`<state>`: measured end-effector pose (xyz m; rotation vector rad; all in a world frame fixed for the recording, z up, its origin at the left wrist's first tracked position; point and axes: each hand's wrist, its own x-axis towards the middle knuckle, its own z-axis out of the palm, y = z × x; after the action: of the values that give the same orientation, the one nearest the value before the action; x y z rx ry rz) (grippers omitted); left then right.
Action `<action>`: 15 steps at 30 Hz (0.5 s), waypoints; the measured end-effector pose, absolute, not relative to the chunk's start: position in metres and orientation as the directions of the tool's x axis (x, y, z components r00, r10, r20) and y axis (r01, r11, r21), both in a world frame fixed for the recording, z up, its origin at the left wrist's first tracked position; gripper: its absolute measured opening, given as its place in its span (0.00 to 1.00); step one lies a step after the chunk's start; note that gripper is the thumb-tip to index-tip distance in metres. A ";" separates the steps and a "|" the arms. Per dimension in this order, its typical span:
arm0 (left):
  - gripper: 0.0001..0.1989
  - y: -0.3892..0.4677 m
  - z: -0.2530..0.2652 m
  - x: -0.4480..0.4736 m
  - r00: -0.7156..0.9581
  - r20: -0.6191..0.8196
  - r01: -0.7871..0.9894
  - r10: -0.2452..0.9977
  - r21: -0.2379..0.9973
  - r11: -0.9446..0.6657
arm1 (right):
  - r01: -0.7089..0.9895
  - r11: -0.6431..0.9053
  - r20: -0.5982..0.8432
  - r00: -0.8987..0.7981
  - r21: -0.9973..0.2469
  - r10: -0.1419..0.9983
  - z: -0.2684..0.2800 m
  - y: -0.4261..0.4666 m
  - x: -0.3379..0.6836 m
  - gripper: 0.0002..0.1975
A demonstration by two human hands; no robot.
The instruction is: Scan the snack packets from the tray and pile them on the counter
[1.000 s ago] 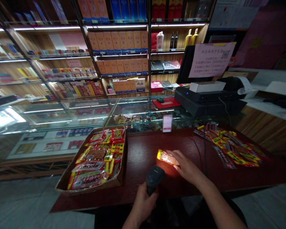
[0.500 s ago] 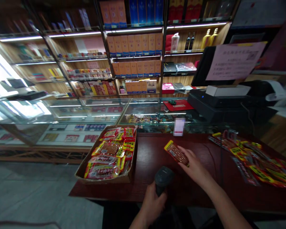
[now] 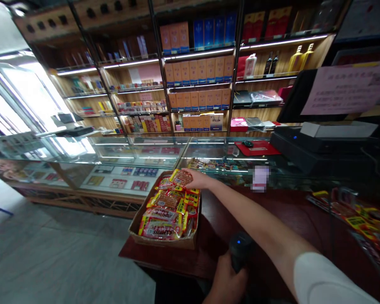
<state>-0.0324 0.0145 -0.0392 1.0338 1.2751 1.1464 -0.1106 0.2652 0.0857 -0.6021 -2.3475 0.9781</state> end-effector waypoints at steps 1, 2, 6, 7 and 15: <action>0.13 0.015 -0.040 -0.032 -0.040 -0.141 -0.065 0.989 0.988 0.139 | 0.214 0.661 0.288 -0.774 -0.720 0.564 0.092 0.273 -0.127 0.24; 0.14 0.016 -0.040 -0.032 -0.046 -0.123 -0.071 0.991 0.990 0.120 | 0.235 0.680 0.288 -0.775 -0.694 0.563 0.098 0.278 -0.139 0.25; 0.15 0.018 -0.045 -0.034 -0.092 -0.113 -0.030 0.989 0.993 0.110 | 0.333 0.716 0.330 -0.715 -0.614 0.616 0.092 0.285 -0.128 0.28; 0.15 0.018 -0.046 -0.035 -0.094 -0.130 -0.013 0.987 0.992 0.129 | 0.374 0.705 0.332 -0.686 -0.602 0.648 0.082 0.284 -0.110 0.29; 0.12 0.021 -0.064 -0.036 -0.053 -0.231 0.078 0.971 0.969 0.235 | 0.881 -0.080 0.089 0.137 -0.466 0.986 -0.019 0.256 0.150 0.30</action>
<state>-0.0356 0.0213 -0.0639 1.0709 1.4041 1.0231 0.1498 0.2555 -0.0189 -2.0136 -1.7924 0.3484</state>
